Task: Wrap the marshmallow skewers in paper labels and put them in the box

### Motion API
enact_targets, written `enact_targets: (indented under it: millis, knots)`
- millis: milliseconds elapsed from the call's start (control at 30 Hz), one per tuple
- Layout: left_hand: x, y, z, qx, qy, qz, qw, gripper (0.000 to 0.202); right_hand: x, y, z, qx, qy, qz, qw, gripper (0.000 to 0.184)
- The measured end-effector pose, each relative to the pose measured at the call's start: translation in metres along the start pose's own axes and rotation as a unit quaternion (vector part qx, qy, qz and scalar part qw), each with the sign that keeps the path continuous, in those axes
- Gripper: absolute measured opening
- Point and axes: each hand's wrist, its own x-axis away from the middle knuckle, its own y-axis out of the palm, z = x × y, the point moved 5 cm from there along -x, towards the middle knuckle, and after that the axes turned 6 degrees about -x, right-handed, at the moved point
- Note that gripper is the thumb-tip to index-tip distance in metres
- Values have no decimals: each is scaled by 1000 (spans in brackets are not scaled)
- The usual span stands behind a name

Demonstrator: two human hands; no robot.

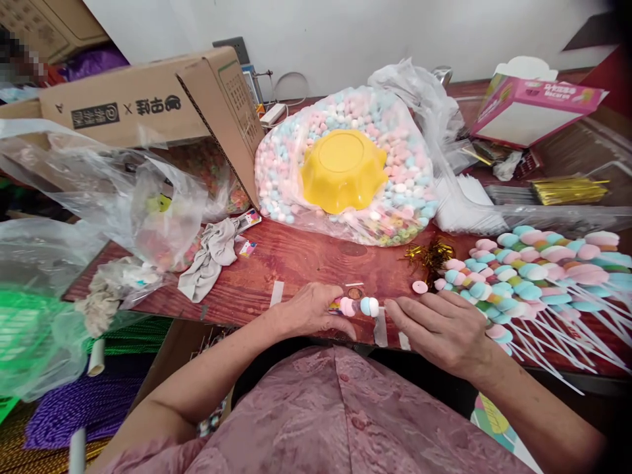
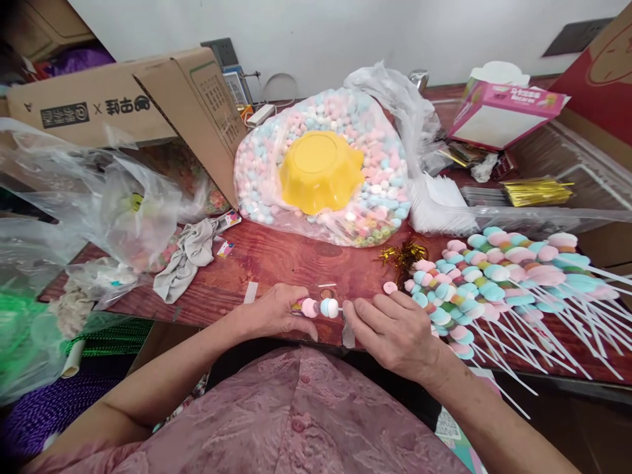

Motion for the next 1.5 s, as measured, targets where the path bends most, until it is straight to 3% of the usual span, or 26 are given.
enact_targets:
  millis: [67,167,367,467,567,800,967,1133,1267,1400,1500]
  knots:
    - [-1,-2,1,34,-37,9,999,56,-1,4,-7,-9,-2,-20,1000,23]
    - [-2,0,0,0,-72,1,997,57,-3,14,-17,-16,10,-49,999,22]
    - [-6,15,6,-119,-41,-27,992,58,-12,29,-14,-47,85,-99,990,22]
    - [-6,16,6,-116,-28,-17,993,61,-20,22,-11,-81,82,-81,990,23]
    - [-1,7,0,-111,-64,11,992,64,-24,11,-9,-103,76,-36,991,26]
    - [9,-3,-6,-172,-99,28,980,26,-20,13,-22,-76,38,-7,996,24]
    - [5,7,-4,-198,-92,24,976,14,-22,28,-27,-34,55,-59,996,24]
    - [6,13,-1,-172,-66,16,983,50,-22,34,-6,-17,105,-53,993,23]
    - [11,-5,-6,-146,-59,34,987,84,-17,24,5,-1,87,3,996,18]
    - [9,-31,-19,-92,-82,-43,991,95,-12,15,5,-16,50,55,997,20]
    - [5,-41,-27,-16,-82,-149,985,69,-8,12,2,-22,34,75,996,23]
